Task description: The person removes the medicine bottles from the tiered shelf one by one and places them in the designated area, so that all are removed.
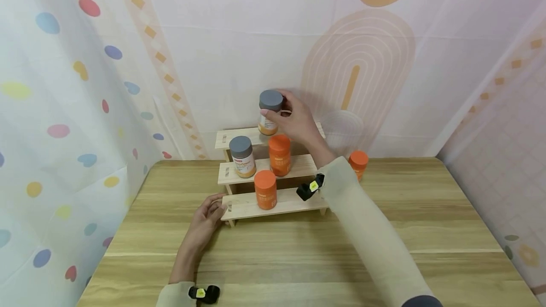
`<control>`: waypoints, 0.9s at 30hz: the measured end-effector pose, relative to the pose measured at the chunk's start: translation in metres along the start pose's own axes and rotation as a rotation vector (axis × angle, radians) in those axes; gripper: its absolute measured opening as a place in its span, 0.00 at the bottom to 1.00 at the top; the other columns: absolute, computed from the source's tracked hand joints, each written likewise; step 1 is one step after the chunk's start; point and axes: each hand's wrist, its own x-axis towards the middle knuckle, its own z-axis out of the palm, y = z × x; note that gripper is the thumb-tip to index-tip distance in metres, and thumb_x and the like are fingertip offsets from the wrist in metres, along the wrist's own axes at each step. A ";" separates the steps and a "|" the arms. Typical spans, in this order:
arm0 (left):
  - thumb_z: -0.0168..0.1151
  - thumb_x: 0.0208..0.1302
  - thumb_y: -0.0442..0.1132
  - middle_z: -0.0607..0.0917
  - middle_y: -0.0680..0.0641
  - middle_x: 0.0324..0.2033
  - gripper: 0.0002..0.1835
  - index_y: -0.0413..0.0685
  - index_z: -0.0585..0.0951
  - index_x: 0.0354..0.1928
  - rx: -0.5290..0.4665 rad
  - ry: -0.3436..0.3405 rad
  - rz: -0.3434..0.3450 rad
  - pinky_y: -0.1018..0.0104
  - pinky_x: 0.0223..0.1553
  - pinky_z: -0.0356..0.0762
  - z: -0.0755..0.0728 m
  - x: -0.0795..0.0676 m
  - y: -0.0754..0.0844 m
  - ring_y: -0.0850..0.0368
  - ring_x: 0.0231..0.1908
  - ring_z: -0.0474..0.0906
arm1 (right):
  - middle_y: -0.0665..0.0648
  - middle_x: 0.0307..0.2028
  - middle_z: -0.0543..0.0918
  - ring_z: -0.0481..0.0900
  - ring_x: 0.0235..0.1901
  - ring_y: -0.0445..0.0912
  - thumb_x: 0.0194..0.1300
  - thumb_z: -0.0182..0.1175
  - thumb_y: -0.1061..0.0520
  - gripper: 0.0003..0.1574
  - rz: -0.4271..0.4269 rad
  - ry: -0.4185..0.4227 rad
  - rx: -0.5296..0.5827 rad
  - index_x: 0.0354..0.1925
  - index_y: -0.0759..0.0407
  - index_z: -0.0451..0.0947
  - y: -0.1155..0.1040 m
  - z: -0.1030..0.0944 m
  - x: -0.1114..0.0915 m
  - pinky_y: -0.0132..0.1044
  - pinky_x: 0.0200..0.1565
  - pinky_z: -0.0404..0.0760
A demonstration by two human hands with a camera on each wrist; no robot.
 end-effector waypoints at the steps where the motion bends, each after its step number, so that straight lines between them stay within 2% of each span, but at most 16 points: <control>1: 0.53 0.79 0.34 0.79 0.47 0.45 0.24 0.41 0.65 0.72 0.000 -0.002 0.000 0.67 0.39 0.84 0.000 0.000 0.000 0.58 0.39 0.80 | 0.55 0.61 0.80 0.80 0.61 0.50 0.67 0.70 0.48 0.36 -0.001 0.004 0.009 0.69 0.50 0.70 0.000 -0.002 -0.001 0.42 0.65 0.79; 8: 0.53 0.79 0.35 0.79 0.46 0.45 0.23 0.42 0.65 0.72 0.014 -0.008 0.003 0.67 0.40 0.84 0.000 -0.001 0.001 0.58 0.39 0.80 | 0.57 0.63 0.79 0.79 0.61 0.52 0.66 0.71 0.50 0.38 0.021 0.034 0.054 0.70 0.50 0.70 0.003 -0.013 -0.012 0.44 0.66 0.79; 21: 0.53 0.79 0.35 0.80 0.47 0.46 0.23 0.43 0.66 0.72 0.027 -0.003 -0.008 0.67 0.41 0.84 0.000 -0.002 0.001 0.58 0.40 0.80 | 0.61 0.63 0.79 0.80 0.62 0.53 0.67 0.70 0.52 0.38 0.018 0.075 0.066 0.71 0.54 0.69 0.010 -0.031 -0.032 0.46 0.65 0.80; 27: 0.53 0.79 0.35 0.80 0.47 0.46 0.22 0.43 0.66 0.71 0.045 0.009 -0.009 0.67 0.41 0.84 0.000 -0.002 0.002 0.58 0.39 0.80 | 0.59 0.63 0.80 0.80 0.62 0.52 0.67 0.70 0.50 0.38 0.015 0.099 0.052 0.71 0.52 0.69 0.012 -0.040 -0.041 0.47 0.66 0.78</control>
